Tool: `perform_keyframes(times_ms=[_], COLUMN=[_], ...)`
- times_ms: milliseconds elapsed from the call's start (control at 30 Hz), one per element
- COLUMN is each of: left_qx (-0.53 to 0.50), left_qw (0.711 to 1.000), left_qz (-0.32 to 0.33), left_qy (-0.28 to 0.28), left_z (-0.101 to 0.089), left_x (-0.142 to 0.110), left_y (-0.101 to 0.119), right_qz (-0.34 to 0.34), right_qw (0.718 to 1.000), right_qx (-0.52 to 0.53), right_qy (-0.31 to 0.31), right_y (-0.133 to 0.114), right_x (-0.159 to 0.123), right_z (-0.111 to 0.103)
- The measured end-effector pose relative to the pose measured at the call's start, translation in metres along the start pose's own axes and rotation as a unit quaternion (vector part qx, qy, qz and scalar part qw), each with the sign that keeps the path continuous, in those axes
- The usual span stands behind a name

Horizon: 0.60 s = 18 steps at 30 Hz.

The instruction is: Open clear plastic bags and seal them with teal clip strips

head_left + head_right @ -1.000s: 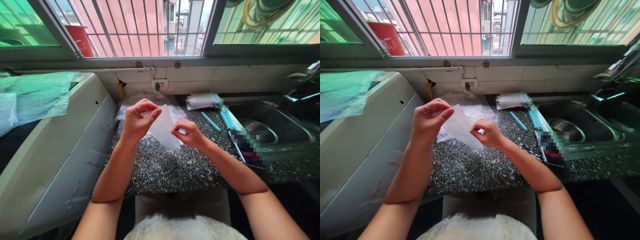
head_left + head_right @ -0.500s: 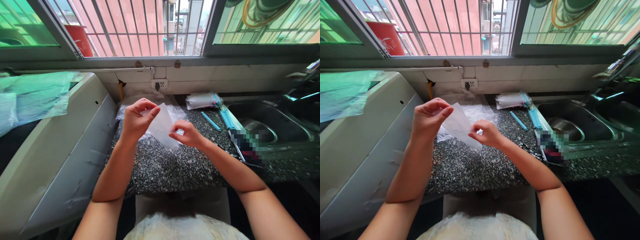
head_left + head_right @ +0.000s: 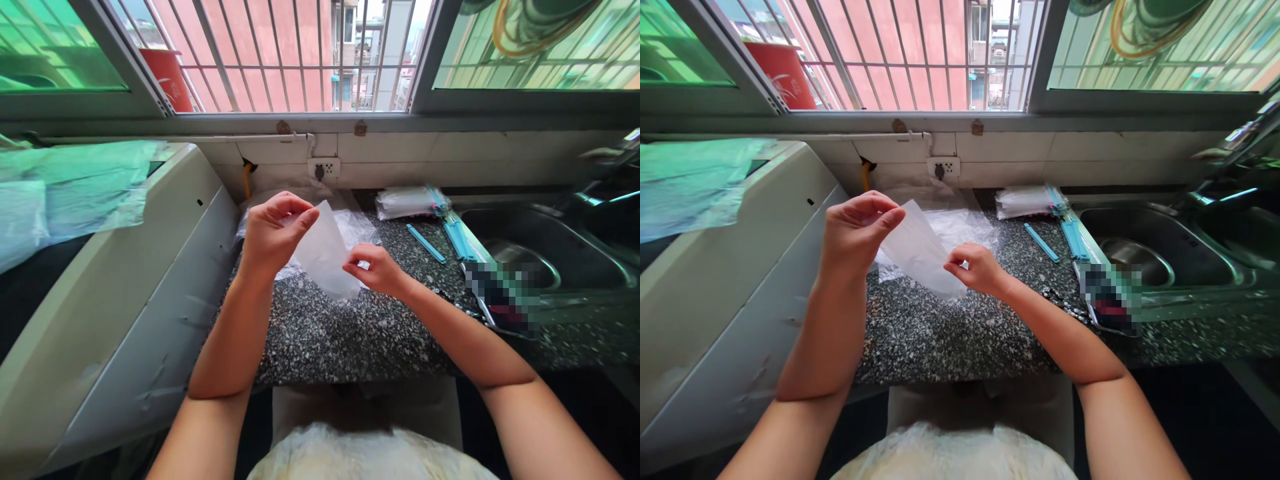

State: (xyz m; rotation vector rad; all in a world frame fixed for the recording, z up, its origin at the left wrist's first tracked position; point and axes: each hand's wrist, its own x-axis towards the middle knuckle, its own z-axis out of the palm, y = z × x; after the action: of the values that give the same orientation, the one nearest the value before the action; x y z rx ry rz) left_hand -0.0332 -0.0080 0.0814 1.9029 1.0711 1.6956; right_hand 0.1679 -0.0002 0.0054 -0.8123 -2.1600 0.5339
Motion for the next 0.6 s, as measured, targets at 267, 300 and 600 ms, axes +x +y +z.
perform_keyframes(times_ms=[267,300,600], left_qx=[-0.004,-0.001,0.005], left_qw=[1.0,1.0,0.998], left_qz=[-0.002,-0.003,0.014], left_qy=[0.012,0.017,0.053], left_z=[-0.003,-0.004,-0.014], left_x=[0.002,0.003,0.006], left_y=[-0.001,-0.001,-0.004], right_qz=[0.035,0.042,0.055], right_qw=[0.998,0.997,0.996], right_qx=[0.043,0.047,0.013], right_qy=[-0.038,-0.046,-0.066], right_y=[-0.001,-0.001,0.008], right_x=[0.0,0.0,-0.002], right_z=[0.002,0.003,0.015])
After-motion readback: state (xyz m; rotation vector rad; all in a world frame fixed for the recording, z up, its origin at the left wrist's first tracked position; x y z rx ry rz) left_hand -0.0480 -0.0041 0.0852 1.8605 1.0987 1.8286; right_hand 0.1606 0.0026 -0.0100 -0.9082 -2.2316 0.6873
